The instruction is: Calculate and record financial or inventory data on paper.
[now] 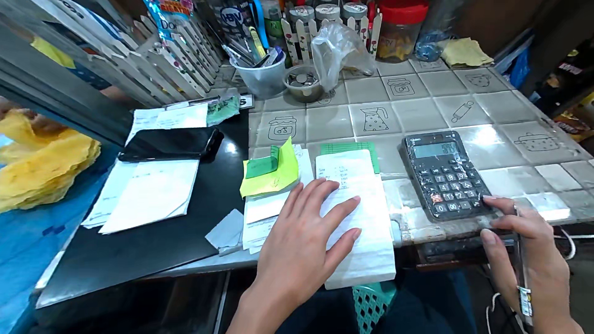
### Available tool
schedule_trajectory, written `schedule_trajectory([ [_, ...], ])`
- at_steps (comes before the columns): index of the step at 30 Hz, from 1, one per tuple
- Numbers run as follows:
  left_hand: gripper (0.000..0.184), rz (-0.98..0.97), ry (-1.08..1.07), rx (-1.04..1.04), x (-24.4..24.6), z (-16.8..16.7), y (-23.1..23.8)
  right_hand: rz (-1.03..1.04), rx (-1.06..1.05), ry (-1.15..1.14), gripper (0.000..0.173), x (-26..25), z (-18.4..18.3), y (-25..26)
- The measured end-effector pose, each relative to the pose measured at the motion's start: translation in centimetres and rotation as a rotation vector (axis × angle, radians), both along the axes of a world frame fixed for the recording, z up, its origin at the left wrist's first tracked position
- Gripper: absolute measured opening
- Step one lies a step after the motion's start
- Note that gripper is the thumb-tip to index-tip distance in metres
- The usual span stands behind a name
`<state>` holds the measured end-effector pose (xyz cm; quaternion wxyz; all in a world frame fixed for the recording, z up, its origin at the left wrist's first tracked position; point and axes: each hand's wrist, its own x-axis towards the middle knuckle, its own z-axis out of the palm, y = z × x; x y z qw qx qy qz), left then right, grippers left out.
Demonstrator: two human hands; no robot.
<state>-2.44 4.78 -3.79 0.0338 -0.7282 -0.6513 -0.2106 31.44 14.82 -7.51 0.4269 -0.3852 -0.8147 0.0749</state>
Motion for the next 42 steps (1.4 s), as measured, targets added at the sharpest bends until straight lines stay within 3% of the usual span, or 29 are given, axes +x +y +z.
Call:
schedule_trajectory([
  [16, 0.048, -0.048, -0.022, 0.005, -0.3, -0.1, 0.2, -0.07, 0.007, -0.06, 0.024, -0.2, 1.8, 0.0],
  [24, 0.049, -0.066, -0.025, -0.036, -0.5, 0.2, 0.3, 0.103, -0.011, -0.083, 0.02, -2.4, 3.4, 0.1],
  [42, 0.049, -0.071, -0.021, -0.073, -0.6, 0.5, 0.2, 0.142, -0.001, -0.133, 0.022, -3.4, 3.3, 0.2],
])
